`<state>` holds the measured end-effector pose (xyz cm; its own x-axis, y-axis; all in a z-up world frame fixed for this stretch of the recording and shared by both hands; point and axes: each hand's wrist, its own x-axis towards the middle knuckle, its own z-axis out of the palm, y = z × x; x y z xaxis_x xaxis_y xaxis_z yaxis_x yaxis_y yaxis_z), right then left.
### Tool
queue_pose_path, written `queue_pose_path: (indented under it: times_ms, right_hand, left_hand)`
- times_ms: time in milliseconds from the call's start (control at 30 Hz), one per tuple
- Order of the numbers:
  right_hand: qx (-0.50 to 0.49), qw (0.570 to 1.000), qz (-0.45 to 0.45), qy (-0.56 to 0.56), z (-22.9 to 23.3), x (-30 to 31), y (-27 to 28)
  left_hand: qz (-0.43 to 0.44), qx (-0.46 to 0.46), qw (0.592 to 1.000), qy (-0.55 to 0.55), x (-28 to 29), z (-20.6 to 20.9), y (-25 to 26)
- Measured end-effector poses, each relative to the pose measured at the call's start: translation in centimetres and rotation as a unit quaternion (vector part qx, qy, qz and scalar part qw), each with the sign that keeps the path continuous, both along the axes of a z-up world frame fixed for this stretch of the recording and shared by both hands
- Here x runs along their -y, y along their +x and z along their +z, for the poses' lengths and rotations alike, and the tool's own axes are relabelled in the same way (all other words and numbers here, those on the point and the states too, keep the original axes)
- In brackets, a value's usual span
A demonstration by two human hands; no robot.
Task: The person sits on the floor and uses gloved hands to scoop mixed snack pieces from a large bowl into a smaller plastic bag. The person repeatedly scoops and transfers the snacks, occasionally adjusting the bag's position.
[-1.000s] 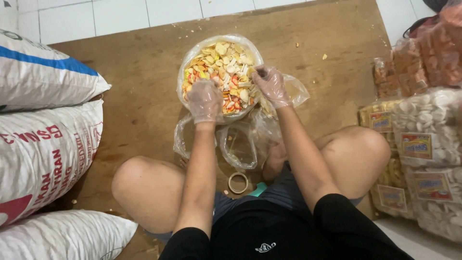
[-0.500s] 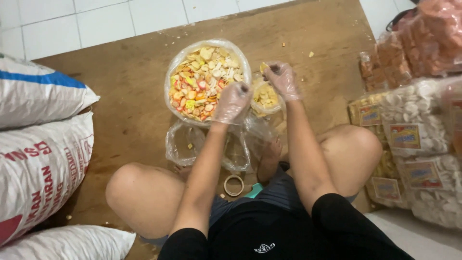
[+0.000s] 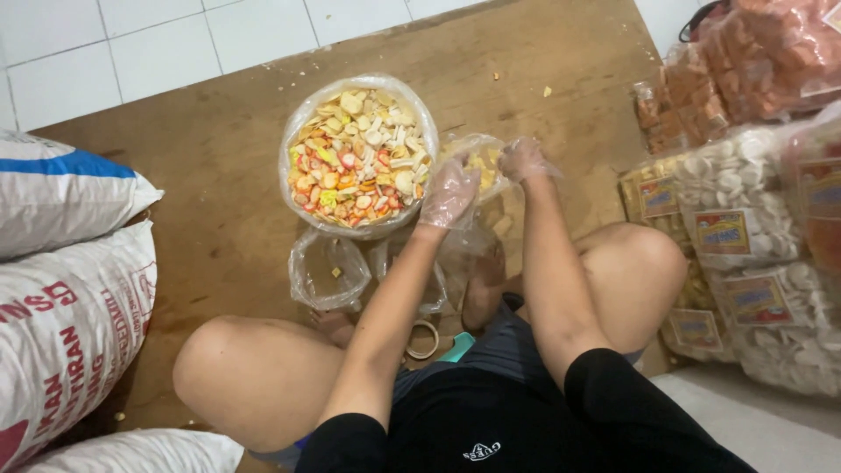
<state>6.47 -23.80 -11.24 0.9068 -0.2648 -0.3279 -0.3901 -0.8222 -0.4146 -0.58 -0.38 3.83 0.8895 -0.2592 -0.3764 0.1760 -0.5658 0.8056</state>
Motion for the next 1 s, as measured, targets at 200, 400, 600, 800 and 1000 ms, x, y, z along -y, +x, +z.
queue_pose_path:
  times_ms: [200, 400, 600, 800, 1000]
  right_hand:
    - [0.004, 0.999, -0.006, -0.035, -2.8, -1.4, 0.7]
    - [0.176, 0.979, 0.098, 0.006, 2.2, -4.9, 1.6]
    - [0.356, 0.914, 0.126, 0.149, 11.7, -15.4, -1.1]
    - [0.351, 0.899, 0.198, 0.173, 13.5, -21.3, -0.7]
    - [0.32, 0.921, 0.21, 0.068, 11.4, -24.1, 3.4]
  left_hand:
    - [-0.011, 0.062, 0.995, -0.076, -4.4, 7.4, -3.0]
    - [0.169, 0.269, 0.948, -0.024, -11.2, 7.1, -3.5]
    - [0.274, 0.363, 0.885, 0.097, -17.5, 1.3, -1.1]
    - [0.301, 0.405, 0.847, 0.166, -21.9, -4.5, 1.1]
    - [0.323, 0.443, 0.826, 0.132, -21.5, -6.1, 3.9]
